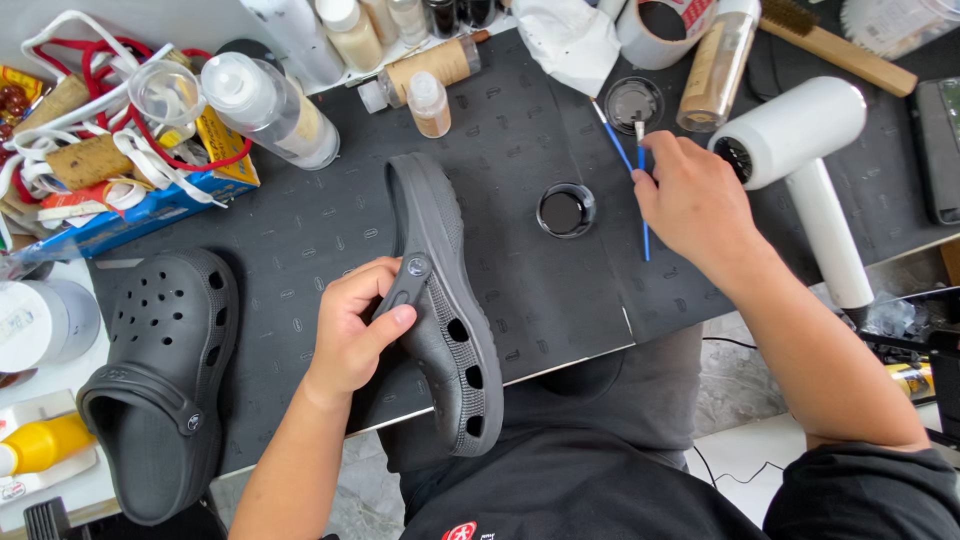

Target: The person applies black liquid to the side of a black clog using a small brush, then uses a hair dryer to dry the treated area while holding the shoe.

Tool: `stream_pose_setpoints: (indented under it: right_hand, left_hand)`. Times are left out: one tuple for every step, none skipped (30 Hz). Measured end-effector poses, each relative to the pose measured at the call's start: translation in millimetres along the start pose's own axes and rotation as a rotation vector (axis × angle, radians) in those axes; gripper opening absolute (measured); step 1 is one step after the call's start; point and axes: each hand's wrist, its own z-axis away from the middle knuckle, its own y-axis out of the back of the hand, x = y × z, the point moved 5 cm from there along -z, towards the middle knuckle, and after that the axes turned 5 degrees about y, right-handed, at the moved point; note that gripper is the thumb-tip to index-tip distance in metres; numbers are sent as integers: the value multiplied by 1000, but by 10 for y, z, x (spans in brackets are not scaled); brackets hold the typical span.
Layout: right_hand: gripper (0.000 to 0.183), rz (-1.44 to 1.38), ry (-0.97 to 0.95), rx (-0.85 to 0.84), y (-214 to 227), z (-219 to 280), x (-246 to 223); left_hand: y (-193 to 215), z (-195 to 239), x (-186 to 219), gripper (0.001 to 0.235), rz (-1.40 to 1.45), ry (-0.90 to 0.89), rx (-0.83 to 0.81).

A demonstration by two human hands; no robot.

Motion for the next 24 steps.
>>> stream_pose_setpoints:
  right_hand:
    - [31,-3,22,24,12,-12,14]
    - [32,-7,44,47,19,-25,17]
    - [32,-11,67,70,12,-39,4]
    - [32,-40,48,75,2,-50,0]
    - [32,-67,31,86,20,-73,-2]
    - [32,-95,14,97,52,-89,-6]
    - [28,-116,33,130,107,-71,-30]
    - [24,-137,52,163,182,-14,-51]
    - [21,-163,75,189,243,46,-78]
    - [19,-189,56,204,305,109,-70]
    - [19,-219,41,217,353,173,-63]
    - [15,-548,-12,212,382,253,-30]
    - [16,-796,-34,198,360,280,-26]
    - [17,-1043,-66,191,342,305,-27]
    - [20,-1213,-65,184,343,315,-45]
    - [21,-1277,-46,165,319,316,-97]
    - [22,-1341,-29,148,300,317,-161]
    - [21,-1298,8,123,285,314,-240]
    - [19,-1262,43,118,272,294,-311]
    - [18,-1226,78,114,261,270,-378]
    - [16,-1195,107,133,257,242,-425]
    - [17,-1164,136,152,253,214,-463]
    - [16,-1081,102,151,233,196,-478]
    - [16,-998,68,149,211,181,-483]
  left_hand:
    - [28,10,-56,28,39,21,8]
    - [56,20,-107,28,77,41,17]
    - [81,36,-150,29,117,62,27]
    - [89,49,-171,29,82,61,23]
    - [92,31,-178,29,45,55,18]
    - [90,11,-173,30,9,48,13]
    - [93,-1,-159,29,11,42,14]
    - [96,-13,-141,29,14,35,15]
    - [98,-5,-119,29,15,34,22]
    - [96,-11,-104,29,-12,29,19]
    - [104,-17,-92,29,-41,26,20]
    - [122,-14,-77,30,-71,24,20]
    - [136,-7,-61,30,-72,23,16]
    - [150,5,-44,31,-74,23,13]
    - [163,10,-29,32,-74,21,5]
    - [179,11,-10,31,-87,4,2]
    - [201,6,7,31,-101,-15,-5]
    - [214,11,27,31,-115,-34,-12]
    - [224,21,48,31,-119,-46,-16]
    - [228,29,68,31,-123,-58,-20]
    - [226,29,85,31,-125,-70,-32]
    - [223,29,87,31,-125,-47,-33]
    - [218,20,90,31,-123,-30,-37]
    - [211,15,94,31,-122,-12,-42]
